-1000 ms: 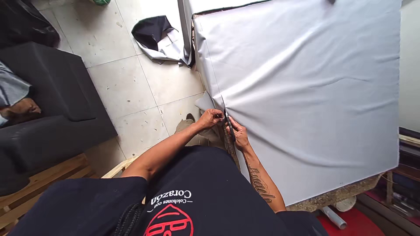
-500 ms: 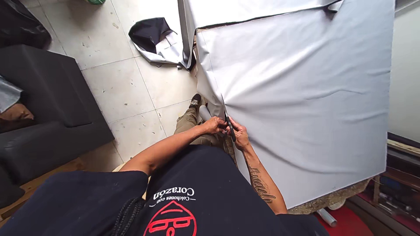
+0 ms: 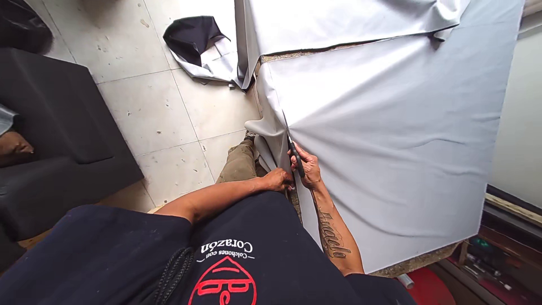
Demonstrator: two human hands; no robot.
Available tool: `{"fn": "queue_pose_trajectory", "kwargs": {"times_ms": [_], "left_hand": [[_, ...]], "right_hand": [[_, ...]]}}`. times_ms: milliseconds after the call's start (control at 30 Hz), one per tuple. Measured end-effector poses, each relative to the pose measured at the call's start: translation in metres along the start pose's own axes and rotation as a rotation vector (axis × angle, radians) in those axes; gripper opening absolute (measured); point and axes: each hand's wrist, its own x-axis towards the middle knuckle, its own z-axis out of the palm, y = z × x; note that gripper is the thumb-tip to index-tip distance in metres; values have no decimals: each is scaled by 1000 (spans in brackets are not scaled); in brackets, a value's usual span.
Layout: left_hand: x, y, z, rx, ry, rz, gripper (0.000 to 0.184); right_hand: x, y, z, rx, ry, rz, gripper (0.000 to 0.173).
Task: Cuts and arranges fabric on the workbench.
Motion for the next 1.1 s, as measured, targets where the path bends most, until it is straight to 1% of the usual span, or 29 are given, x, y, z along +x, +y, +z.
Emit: {"fn": "queue_pose_trajectory", "kwargs": {"times_ms": [267, 567, 733, 833, 900, 967, 1000, 1100], "left_hand": [[6, -2, -9, -56, -83, 5, 17], [17, 1, -24, -40, -275, -41, 15], [22, 3, -31, -16, -346, -36, 16], [21, 6, -36, -10, -383, -22, 16], [17, 9, -41, 10, -425, -25, 17], [13, 13, -49, 80, -478, -41, 18], [9, 17, -54, 121, -503, -57, 19], [-6, 34, -62, 261, -580, -82, 24]], "right_hand": [[55, -32, 25, 31, 1, 6, 44], [137, -80, 61, 146, 27, -71, 44], [157, -101, 66, 111, 13, -103, 44], [144, -120, 75, 126, -37, -248, 43], [123, -134, 81, 107, -5, -353, 45], [94, -136, 76, 88, 80, -414, 47], [76, -130, 71, 71, 137, -413, 48], [12, -92, 56, 67, 382, -346, 47]]}}
